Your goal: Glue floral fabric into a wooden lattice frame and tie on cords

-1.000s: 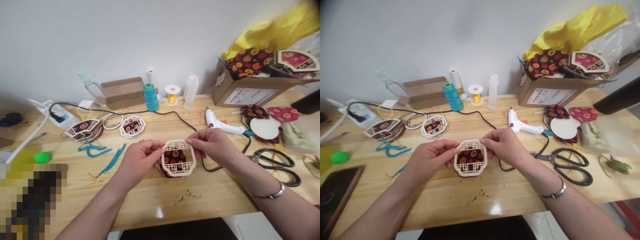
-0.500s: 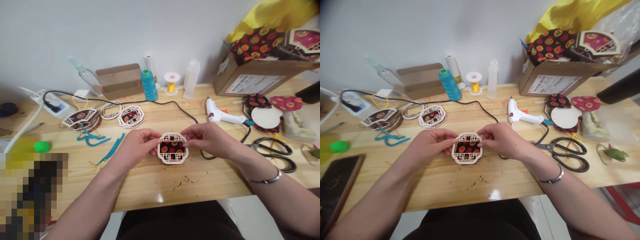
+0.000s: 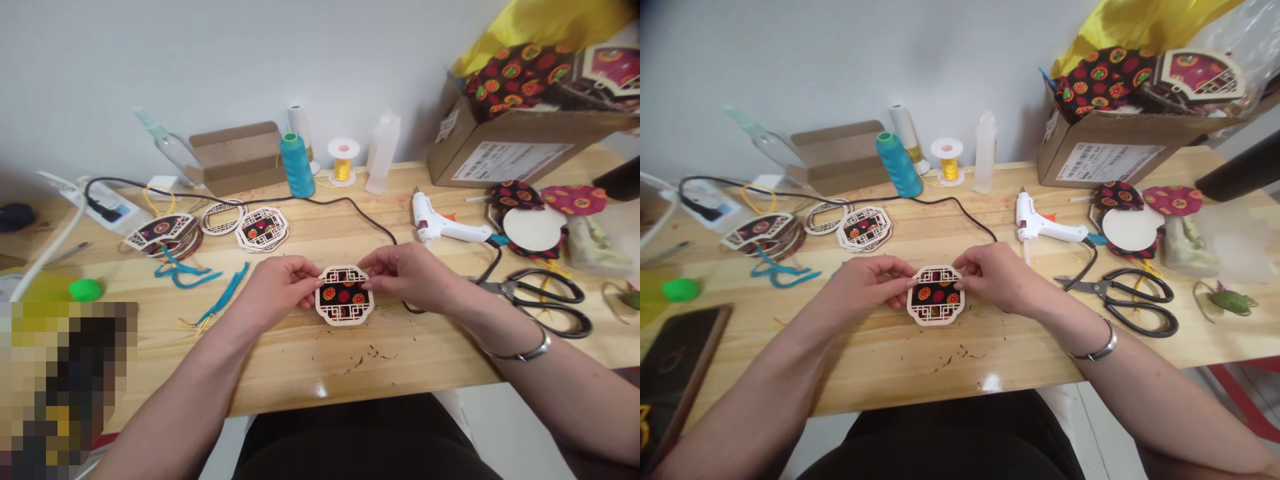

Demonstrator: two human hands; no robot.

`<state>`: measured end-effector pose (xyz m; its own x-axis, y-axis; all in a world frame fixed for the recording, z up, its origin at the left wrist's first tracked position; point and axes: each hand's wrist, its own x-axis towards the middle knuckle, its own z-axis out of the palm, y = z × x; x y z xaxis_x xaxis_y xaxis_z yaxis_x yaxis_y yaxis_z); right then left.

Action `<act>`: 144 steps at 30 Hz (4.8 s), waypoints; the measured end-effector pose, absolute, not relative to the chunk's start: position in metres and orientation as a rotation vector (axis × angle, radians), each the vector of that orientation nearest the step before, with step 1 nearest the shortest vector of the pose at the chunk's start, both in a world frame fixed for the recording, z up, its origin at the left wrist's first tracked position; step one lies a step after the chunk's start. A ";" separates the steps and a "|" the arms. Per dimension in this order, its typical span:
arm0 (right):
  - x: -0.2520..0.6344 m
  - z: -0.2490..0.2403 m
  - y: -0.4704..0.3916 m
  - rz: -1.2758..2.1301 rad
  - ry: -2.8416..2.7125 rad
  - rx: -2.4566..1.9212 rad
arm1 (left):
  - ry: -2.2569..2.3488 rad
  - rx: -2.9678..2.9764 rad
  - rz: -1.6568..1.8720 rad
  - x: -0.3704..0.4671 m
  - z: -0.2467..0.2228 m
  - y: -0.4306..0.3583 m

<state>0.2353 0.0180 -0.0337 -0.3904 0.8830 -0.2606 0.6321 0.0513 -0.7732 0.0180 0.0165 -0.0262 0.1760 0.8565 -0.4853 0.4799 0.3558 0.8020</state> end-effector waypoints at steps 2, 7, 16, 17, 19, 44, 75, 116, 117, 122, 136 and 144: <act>0.234 -0.033 0.018 1.228 -2.072 -1.546 | 1.472 1.289 0.408 0.018 -0.026 0.016; 0.233 -0.034 0.018 1.177 -2.118 -1.538 | 1.478 1.286 0.428 0.019 -0.026 0.015; 0.234 -0.037 0.017 1.131 -2.172 -1.510 | 1.475 1.297 0.425 0.019 -0.029 0.015; 0.234 -0.037 0.017 1.129 -2.173 -1.504 | 1.477 1.302 0.424 0.019 -0.030 0.014; 0.234 -0.038 0.018 1.133 -2.164 -1.498 | 1.479 1.312 0.422 0.019 -0.031 0.015; 0.239 -0.032 0.015 0.898 -2.220 -1.141 | 1.558 1.580 0.391 0.014 -0.036 0.014; 0.220 -0.040 0.006 0.780 -2.582 -0.988 | 1.530 1.562 0.559 0.007 -0.041 0.014; 0.216 -0.051 -0.003 0.414 -2.609 -0.796 | 1.368 1.276 0.461 0.011 -0.040 0.018; 0.216 -0.051 -0.003 0.406 -2.608 -0.796 | 1.362 1.245 0.458 0.012 -0.038 0.018; 0.216 -0.050 -0.003 0.399 -2.603 -0.793 | 1.324 1.155 0.464 0.017 -0.032 0.016; 0.231 -0.040 0.008 1.052 -1.970 -1.141 | 1.296 1.237 0.599 0.014 -0.032 0.015; 0.229 -0.037 0.011 1.421 -1.694 -1.181 | 1.256 1.339 0.728 0.017 -0.030 0.008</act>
